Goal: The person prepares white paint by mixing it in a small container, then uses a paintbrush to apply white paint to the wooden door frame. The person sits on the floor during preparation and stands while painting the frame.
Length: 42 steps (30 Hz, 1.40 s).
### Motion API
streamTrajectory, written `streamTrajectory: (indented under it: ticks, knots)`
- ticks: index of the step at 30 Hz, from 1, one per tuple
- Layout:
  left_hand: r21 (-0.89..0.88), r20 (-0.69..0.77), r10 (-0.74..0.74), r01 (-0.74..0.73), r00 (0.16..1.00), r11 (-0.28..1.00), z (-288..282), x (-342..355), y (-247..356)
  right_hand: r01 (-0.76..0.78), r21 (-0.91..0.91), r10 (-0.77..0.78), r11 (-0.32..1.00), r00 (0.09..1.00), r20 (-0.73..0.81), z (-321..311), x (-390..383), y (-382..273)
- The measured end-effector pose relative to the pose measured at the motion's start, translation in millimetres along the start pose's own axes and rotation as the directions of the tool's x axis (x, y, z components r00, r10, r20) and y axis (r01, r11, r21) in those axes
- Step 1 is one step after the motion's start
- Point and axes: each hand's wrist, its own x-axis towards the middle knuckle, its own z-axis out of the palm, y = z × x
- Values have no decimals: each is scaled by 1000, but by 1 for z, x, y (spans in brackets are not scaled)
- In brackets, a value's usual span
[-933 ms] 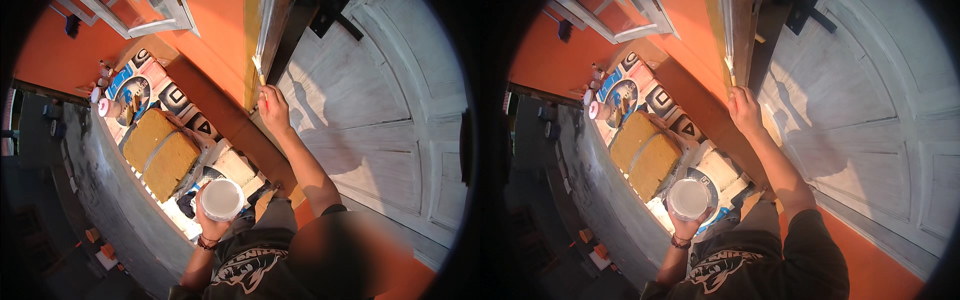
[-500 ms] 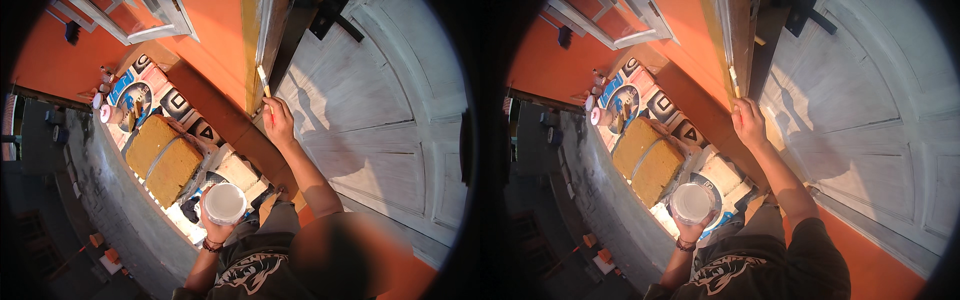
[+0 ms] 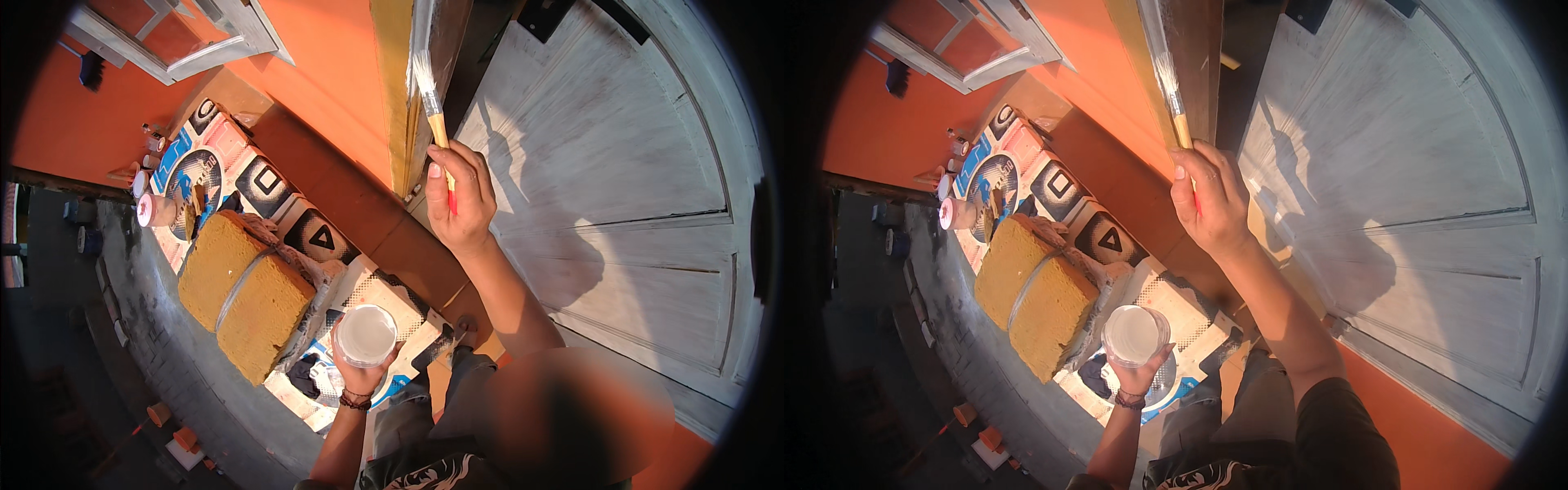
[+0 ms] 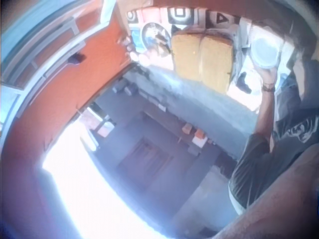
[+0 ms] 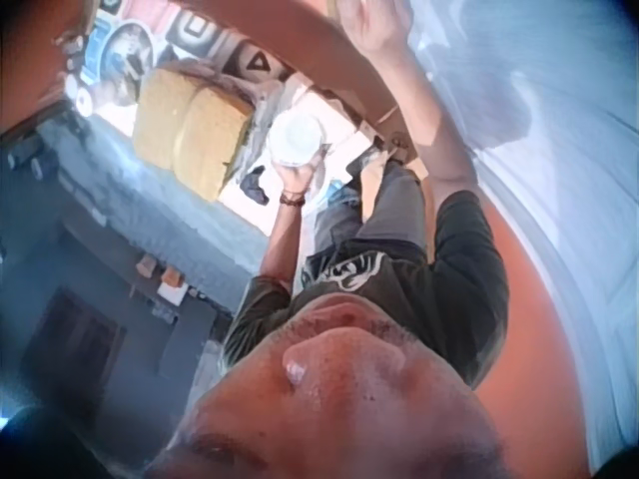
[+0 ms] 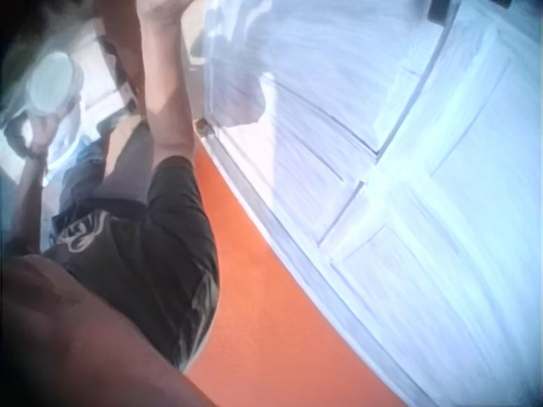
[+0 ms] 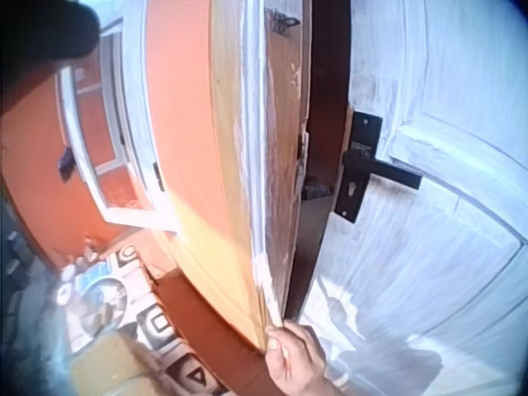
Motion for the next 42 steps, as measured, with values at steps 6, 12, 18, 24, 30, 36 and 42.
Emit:
streamTrajectory:
  ticks: [6,12,18,24,30,36,42]
  knots:
    - [37,-17,-42,43,999,998,17,28,-27,-20,21,19,1000,996,85,-11,-49,11]
    - [131,3,-63,62,998,989,21,25,-42,-77,8,75,997,989,126,1,-24,18]
    - [51,25,-52,50,998,997,23,13,-28,-36,30,35,999,998,51,-15,-28,-8]
    - [-34,57,-89,91,994,995,25,11,-16,-202,1,198,979,960,200,-12,-56,11]
    - [30,59,-51,49,997,998,20,17,-28,-616,153,573,773,781,247,-42,-78,-18]
    - [43,27,-30,29,999,999,24,21,-31,-762,510,709,399,609,356,-57,-84,-30]
    - [27,27,-28,28,999,999,27,23,-25,-692,669,735,271,597,320,-57,-92,-29]
